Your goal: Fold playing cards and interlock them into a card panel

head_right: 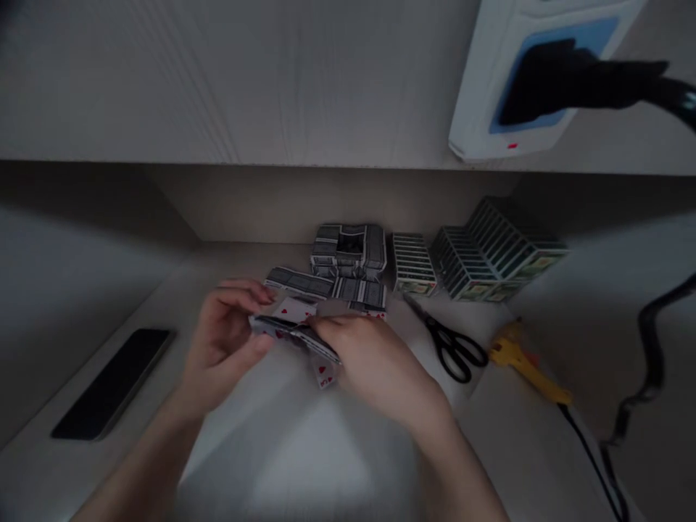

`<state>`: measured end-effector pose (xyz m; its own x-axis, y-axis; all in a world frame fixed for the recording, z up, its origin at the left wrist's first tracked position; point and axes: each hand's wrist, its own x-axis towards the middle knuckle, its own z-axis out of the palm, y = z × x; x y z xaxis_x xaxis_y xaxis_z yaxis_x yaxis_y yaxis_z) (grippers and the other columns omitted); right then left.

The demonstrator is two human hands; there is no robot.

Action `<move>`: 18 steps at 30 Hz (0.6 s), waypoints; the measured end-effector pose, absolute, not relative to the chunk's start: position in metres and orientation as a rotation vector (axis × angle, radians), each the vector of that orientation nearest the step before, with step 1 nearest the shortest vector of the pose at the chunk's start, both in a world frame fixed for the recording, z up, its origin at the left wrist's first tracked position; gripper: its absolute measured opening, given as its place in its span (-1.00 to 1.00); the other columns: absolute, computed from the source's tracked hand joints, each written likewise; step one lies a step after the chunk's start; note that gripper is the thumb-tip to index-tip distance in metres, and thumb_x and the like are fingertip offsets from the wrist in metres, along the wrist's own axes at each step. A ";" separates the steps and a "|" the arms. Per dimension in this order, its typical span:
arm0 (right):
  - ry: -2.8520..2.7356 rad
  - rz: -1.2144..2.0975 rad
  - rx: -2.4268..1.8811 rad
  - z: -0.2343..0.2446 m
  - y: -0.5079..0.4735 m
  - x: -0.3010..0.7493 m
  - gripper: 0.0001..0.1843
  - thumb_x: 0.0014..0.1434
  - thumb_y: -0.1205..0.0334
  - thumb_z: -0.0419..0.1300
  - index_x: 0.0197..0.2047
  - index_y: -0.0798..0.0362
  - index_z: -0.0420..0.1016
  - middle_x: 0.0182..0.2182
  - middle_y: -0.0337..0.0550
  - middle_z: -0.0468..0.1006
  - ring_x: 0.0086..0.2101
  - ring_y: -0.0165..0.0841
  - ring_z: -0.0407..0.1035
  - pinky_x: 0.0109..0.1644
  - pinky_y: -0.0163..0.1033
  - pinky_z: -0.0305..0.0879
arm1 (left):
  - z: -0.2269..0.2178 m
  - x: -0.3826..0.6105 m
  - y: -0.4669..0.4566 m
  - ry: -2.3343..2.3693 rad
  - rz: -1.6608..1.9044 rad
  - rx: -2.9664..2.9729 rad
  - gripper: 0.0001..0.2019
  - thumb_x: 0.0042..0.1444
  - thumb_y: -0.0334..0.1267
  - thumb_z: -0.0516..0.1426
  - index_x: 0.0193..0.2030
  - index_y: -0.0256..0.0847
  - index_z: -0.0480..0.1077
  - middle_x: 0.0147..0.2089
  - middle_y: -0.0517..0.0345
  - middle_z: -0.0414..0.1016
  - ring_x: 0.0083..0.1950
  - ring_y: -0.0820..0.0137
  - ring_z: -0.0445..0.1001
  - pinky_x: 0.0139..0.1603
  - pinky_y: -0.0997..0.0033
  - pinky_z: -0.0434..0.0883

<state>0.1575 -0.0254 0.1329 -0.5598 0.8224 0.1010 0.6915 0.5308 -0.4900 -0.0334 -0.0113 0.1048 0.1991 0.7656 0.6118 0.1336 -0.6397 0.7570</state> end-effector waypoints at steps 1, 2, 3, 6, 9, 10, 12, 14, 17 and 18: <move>-2.456 0.534 -1.246 0.133 -0.024 0.160 -0.51 -0.03 0.57 -0.01 -0.04 0.00 0.35 -0.16 -0.16 0.50 -0.15 -0.31 0.38 -0.11 -0.25 0.26 | 0.117 -0.037 -0.012 0.937 1.385 2.079 -0.81 -0.06 -0.26 0.18 -0.29 -0.15 0.26 -0.17 0.12 0.22 -0.11 0.36 0.27 -0.04 0.25 0.24; -2.457 0.489 -1.236 0.133 -0.023 0.161 -0.48 -0.04 0.58 -0.01 -0.02 0.00 0.33 -0.12 -0.16 0.48 -0.12 -0.31 0.36 -0.08 -0.23 0.25 | 0.127 -0.039 -0.013 1.013 1.289 2.241 -0.88 -0.05 -0.31 0.17 -0.33 -0.15 0.31 -0.18 0.13 0.26 -0.11 0.37 0.28 -0.05 0.27 0.25; -2.453 0.443 -1.230 0.133 -0.022 0.163 -0.47 -0.05 0.59 -0.01 -0.01 0.01 0.32 -0.09 -0.15 0.46 -0.09 -0.31 0.34 -0.05 -0.22 0.24 | 0.136 -0.040 -0.014 1.061 1.204 2.378 -0.90 -0.04 -0.32 0.16 -0.33 -0.13 0.34 -0.19 0.15 0.30 -0.12 0.37 0.30 -0.07 0.28 0.27; -2.451 0.350 -1.207 0.133 -0.023 0.164 -0.44 -0.06 0.60 -0.01 0.01 0.03 0.29 -0.03 -0.13 0.42 -0.05 -0.31 0.31 0.00 -0.20 0.23 | 0.150 -0.040 -0.018 1.183 1.100 2.553 -0.82 -0.02 -0.29 0.14 -0.22 -0.08 0.36 -0.18 0.17 0.36 -0.14 0.38 0.35 -0.13 0.32 0.34; -2.452 0.329 -1.182 0.134 -0.024 0.165 -0.43 -0.07 0.61 -0.01 0.03 0.04 0.28 -0.02 -0.13 0.40 -0.04 -0.32 0.29 0.00 -0.20 0.24 | 0.149 -0.037 -0.021 1.261 1.113 2.605 -0.84 -0.01 -0.29 0.13 -0.23 -0.07 0.36 -0.17 0.18 0.37 -0.15 0.38 0.38 -0.17 0.35 0.37; -2.447 0.332 -1.173 0.135 -0.024 0.165 -0.43 -0.06 0.61 0.00 0.03 0.04 0.27 -0.02 -0.13 0.40 -0.04 -0.32 0.29 0.01 -0.20 0.24 | 0.148 -0.036 -0.022 1.275 1.122 2.613 -0.86 0.00 -0.30 0.12 -0.25 -0.09 0.35 -0.17 0.18 0.38 -0.15 0.39 0.38 -0.16 0.36 0.38; -2.437 0.348 -1.152 0.135 -0.024 0.165 -0.43 -0.05 0.60 0.01 0.03 0.03 0.27 -0.02 -0.14 0.41 -0.04 -0.33 0.30 0.01 -0.21 0.24 | 0.145 -0.034 -0.024 1.289 1.124 2.616 -0.90 0.00 -0.32 0.12 -0.29 -0.11 0.33 -0.19 0.19 0.39 -0.15 0.42 0.39 -0.14 0.38 0.37; -2.440 0.371 -1.141 0.134 -0.024 0.165 -0.45 -0.05 0.59 0.01 0.02 0.02 0.28 -0.04 -0.14 0.42 -0.06 -0.34 0.31 0.00 -0.21 0.24 | 0.145 -0.034 -0.026 1.279 1.096 2.617 -0.93 0.01 -0.34 0.11 -0.31 -0.13 0.32 -0.20 0.21 0.40 -0.16 0.44 0.40 -0.13 0.41 0.37; -2.450 0.381 -1.150 0.134 -0.023 0.165 -0.49 -0.04 0.58 0.02 -0.01 0.03 0.31 -0.07 -0.13 0.44 -0.07 -0.32 0.32 -0.02 -0.20 0.25 | 0.145 -0.034 -0.027 1.272 1.066 2.618 -0.90 0.03 -0.34 0.10 -0.27 -0.14 0.32 -0.22 0.23 0.42 -0.17 0.47 0.42 -0.14 0.44 0.38; -2.451 0.380 -1.153 0.133 -0.023 0.165 -0.50 -0.03 0.57 0.02 -0.02 0.03 0.32 -0.07 -0.12 0.45 -0.07 -0.32 0.32 -0.03 -0.20 0.25 | 0.144 -0.035 -0.027 1.274 1.071 2.614 -0.88 0.03 -0.33 0.10 -0.25 -0.14 0.32 -0.23 0.23 0.43 -0.18 0.47 0.42 -0.14 0.45 0.39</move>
